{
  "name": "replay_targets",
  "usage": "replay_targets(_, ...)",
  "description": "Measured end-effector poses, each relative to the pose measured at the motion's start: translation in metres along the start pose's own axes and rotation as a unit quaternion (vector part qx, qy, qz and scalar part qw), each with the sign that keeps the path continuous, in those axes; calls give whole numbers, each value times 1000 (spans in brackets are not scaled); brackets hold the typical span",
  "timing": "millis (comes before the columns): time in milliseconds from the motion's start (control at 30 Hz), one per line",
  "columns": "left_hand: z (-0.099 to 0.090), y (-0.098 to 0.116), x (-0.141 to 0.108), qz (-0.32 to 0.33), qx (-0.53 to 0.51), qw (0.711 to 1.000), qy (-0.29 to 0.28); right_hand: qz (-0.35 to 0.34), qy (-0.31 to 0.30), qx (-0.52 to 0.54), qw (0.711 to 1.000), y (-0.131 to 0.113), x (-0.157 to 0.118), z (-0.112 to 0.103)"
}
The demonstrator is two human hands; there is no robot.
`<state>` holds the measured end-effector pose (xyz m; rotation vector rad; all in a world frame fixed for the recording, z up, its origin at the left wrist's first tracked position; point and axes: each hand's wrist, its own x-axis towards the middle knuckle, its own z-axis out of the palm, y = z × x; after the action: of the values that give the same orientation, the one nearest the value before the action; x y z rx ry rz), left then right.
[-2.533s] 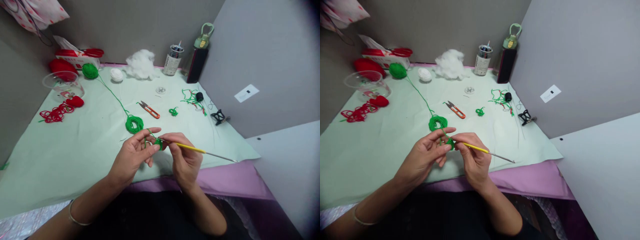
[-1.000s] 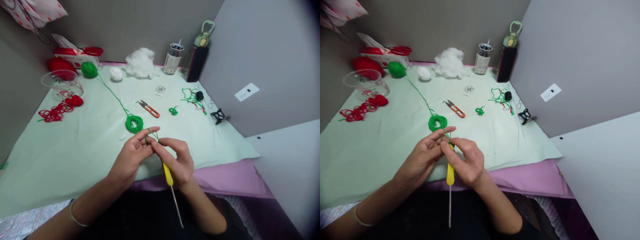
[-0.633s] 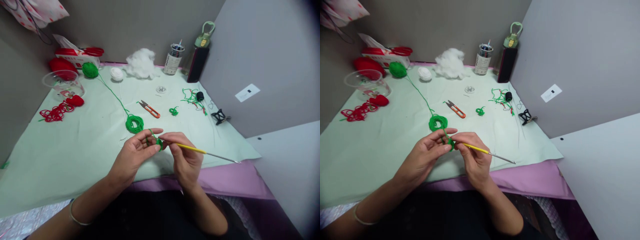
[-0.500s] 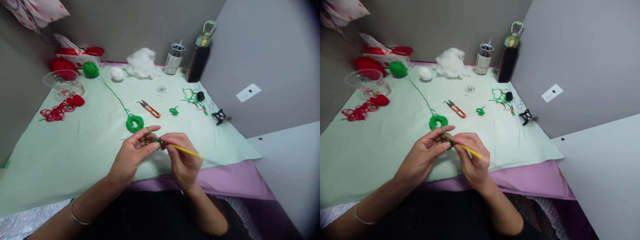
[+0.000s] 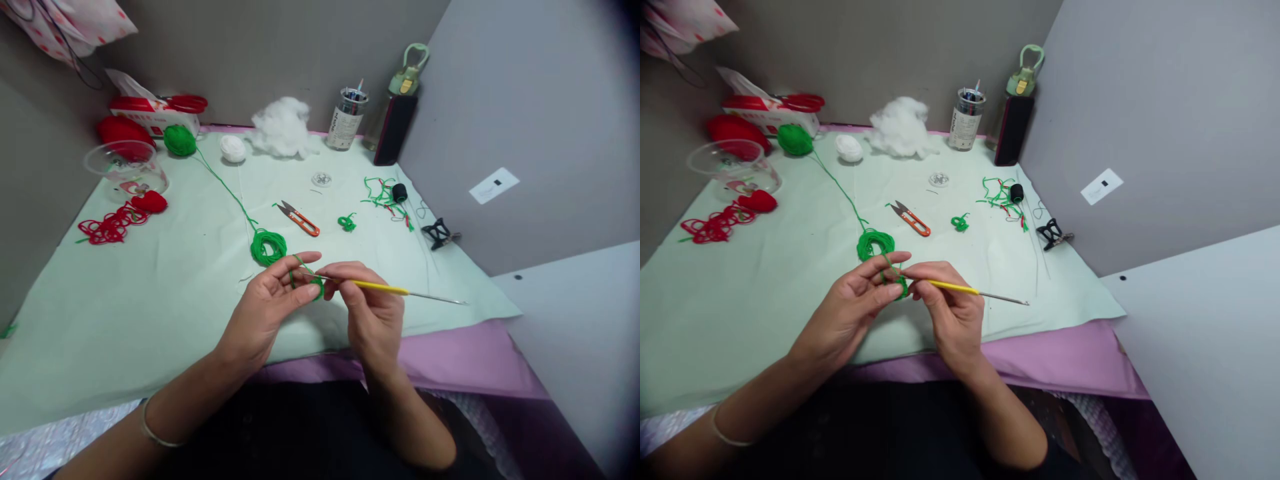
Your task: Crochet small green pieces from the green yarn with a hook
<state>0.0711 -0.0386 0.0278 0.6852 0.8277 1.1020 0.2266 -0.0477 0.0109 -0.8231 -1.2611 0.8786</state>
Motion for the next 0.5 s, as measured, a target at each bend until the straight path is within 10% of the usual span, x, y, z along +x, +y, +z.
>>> replay_targets(300, -4, 5, -5, 22, 52, 998, -11, 73, -1, 126, 989, 3, 3, -4)
replay_targets(500, -7, 3, -4, 30, 76, 996, -18, 12, -10, 20, 1000, -4, -1, -6)
